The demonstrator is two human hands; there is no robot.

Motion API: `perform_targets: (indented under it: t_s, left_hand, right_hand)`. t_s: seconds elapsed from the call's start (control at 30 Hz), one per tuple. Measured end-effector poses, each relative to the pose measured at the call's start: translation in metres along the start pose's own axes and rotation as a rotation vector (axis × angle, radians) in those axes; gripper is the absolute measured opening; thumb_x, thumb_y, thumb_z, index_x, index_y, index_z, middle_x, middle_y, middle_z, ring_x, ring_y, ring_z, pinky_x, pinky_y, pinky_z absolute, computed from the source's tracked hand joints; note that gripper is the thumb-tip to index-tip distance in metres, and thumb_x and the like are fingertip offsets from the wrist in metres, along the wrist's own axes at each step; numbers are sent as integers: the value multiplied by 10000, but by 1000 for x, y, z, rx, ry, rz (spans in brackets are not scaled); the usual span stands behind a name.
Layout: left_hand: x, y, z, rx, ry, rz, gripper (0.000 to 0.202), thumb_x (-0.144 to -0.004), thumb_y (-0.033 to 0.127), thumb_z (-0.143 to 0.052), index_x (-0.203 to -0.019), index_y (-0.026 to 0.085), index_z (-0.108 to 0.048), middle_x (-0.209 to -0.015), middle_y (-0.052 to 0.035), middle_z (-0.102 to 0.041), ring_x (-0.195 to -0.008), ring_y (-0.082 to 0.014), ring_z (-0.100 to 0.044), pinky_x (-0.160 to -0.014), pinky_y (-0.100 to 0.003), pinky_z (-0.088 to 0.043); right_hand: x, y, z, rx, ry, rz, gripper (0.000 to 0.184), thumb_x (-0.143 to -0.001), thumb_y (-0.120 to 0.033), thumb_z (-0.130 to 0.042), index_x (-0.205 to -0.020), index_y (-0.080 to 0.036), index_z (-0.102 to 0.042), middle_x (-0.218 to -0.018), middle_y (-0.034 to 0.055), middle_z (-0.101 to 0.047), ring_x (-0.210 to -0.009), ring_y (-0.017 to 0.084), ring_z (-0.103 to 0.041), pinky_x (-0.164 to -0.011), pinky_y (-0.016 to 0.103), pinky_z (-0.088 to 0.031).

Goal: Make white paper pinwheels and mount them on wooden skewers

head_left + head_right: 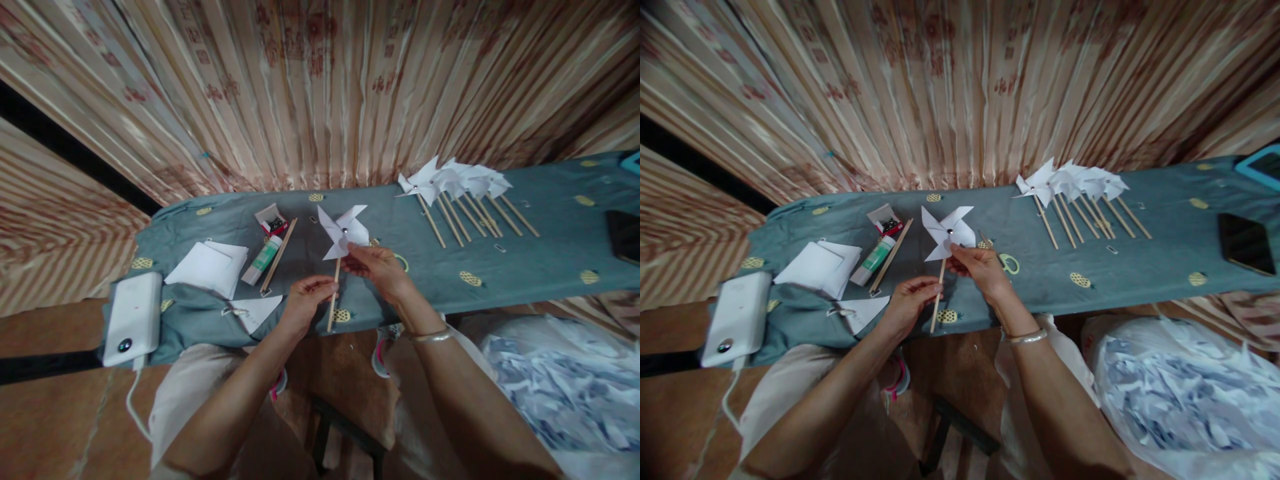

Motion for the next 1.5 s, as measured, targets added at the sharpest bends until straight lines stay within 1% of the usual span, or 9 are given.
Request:
perform_targets:
  t_s: [0.17,0.33,0.53,0.63,0.73,0.87,0.97,1.07,1.5]
  left_hand:
    - [-2,-1,2,80,25,33,396,-387,351,-928,-659,137,-735,-614,-5,-681,-561,-94,-599,-609,-219,-475]
    - [-2,-1,3,141,46,66,434,-343,345,-944,-648,125,-728,-605,-4,-678,-551,-84,-596,-610,-214,-473]
    - [1,0,1,55,1,50,393,-400,351,-927,-669,130,-744,-617,-12,-683,-567,-93,-598,-616,-217,-461]
    - [3,-1,-3,2,-48,48,372,-427,362,-916,-674,140,-749,-633,-10,-688,-569,-96,-597,-623,-222,-463]
    - [4,-2,-4,-44,-68,43,358,-457,375,-904,-684,144,-750,-633,-10,-685,-573,-99,-592,-615,-221,-454]
    - [4,-4,-4,-68,-66,36,362,-468,387,-896,-691,145,-748,-623,-12,-679,-574,-105,-583,-608,-226,-447]
    - [3,-5,-4,-48,-65,46,360,-449,386,-899,-672,148,-746,-603,-7,-673,-562,-102,-582,-601,-222,-442]
    - [3,-5,-4,-32,-53,57,362,-421,380,-904,-654,152,-747,-583,-1,-670,-545,-97,-578,-587,-213,-435]
    - [4,-5,-2,15,-23,76,375,-406,384,-901,-652,148,-745,-574,-1,-666,-537,-99,-576,-585,-216,-443]
  right_hand:
    - [5,-3,4,30,-74,-45,467,-531,-596,-835,-689,-161,-775,-660,62,-752,-531,93,-623,-498,193,-444]
    - [5,-15,16,-136,-130,-37,411,-562,-554,-846,-651,-162,-759,-602,47,-726,-539,98,-635,-505,183,-461]
    - [-4,-37,53,-254,187,173,373,-410,-424,-933,-624,-184,-745,-591,-2,-709,-475,46,-536,-442,158,-394]
    - [-7,-38,60,-218,279,224,381,-420,-432,-925,-665,-196,-754,-651,1,-733,-515,62,-560,-505,184,-438]
    - [-11,-32,54,-195,223,184,390,-458,-479,-903,-694,-204,-759,-671,5,-737,-574,99,-604,-545,214,-456]
    - [-15,-24,43,-189,106,146,368,-503,-497,-888,-671,-201,-747,-584,-15,-691,-505,94,-543,-508,227,-413]
    - [-17,-19,42,-186,94,137,346,-522,-489,-882,-611,-198,-718,-561,-15,-675,-499,102,-538,-527,244,-418]
    - [-19,-17,40,-181,90,129,333,-520,-471,-887,-646,-204,-733,-579,-10,-686,-524,115,-561,-555,253,-435]
    - [-20,-12,22,-179,55,64,319,-490,-432,-907,-648,-209,-742,-584,-12,-695,-492,85,-544,-486,204,-416]
Point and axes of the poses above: each hand's wrist, its own x-axis away from the middle knuckle, its own z-axis out of the back of the hand, y = z × x, the point moved 8 cm from there along -x, towards the middle knuckle
